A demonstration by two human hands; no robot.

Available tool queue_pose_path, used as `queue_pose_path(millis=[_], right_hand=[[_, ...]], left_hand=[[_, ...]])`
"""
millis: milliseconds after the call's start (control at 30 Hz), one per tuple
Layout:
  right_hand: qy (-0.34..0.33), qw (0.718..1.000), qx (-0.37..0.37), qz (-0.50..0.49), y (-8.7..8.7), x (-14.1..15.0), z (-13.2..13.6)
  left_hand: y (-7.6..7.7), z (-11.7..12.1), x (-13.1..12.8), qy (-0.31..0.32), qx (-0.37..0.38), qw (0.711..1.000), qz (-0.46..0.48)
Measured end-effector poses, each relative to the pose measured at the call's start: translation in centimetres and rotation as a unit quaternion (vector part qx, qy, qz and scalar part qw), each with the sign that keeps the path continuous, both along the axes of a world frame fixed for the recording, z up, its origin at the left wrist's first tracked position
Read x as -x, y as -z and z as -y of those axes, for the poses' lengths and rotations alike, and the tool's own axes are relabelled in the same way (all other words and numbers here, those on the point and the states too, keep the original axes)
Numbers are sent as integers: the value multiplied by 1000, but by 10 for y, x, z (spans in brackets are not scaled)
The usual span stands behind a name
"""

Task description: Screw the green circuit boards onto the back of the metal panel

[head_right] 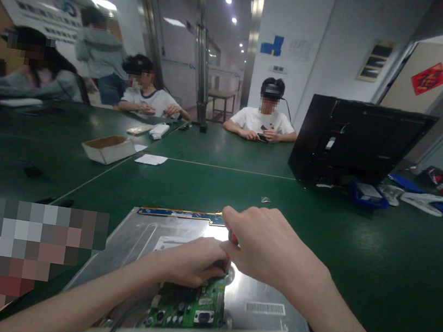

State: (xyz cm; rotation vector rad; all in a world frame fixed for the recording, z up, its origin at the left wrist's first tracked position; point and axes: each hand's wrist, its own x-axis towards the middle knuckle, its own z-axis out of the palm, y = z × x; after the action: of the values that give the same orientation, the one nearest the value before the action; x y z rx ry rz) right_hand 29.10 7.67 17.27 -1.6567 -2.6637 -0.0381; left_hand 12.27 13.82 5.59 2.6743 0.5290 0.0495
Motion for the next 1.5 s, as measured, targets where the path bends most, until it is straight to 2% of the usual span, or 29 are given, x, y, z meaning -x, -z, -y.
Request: queue_pose_path(millis=[267, 500, 667, 867, 1067, 1267, 1500], right_hand=[[-14, 999, -27, -24, 0, -9, 1], [8, 999, -31, -37, -6, -15, 2], [34, 998, -37, -34, -14, -22, 5], [45, 997, -14, -55, -20, -26, 8], [29, 997, -21, -74, -15, -31, 5], [18, 995, -35, -92, -11, -36, 5], [12, 988, -46, -143, -7, -44, 1]], left_hand=[[-1, 1, 1, -6, 10, 1000, 3], [-6, 4, 5, -32, 11, 999, 23], [-16, -11, 20, -103, -1, 994, 41], [-23, -33, 55, -197, -4, 980, 20], [-13, -14, 75, -232, 42, 972, -19], [-6, 3, 72, -273, 49, 961, -15], [-7, 6, 73, -270, 44, 962, 24]])
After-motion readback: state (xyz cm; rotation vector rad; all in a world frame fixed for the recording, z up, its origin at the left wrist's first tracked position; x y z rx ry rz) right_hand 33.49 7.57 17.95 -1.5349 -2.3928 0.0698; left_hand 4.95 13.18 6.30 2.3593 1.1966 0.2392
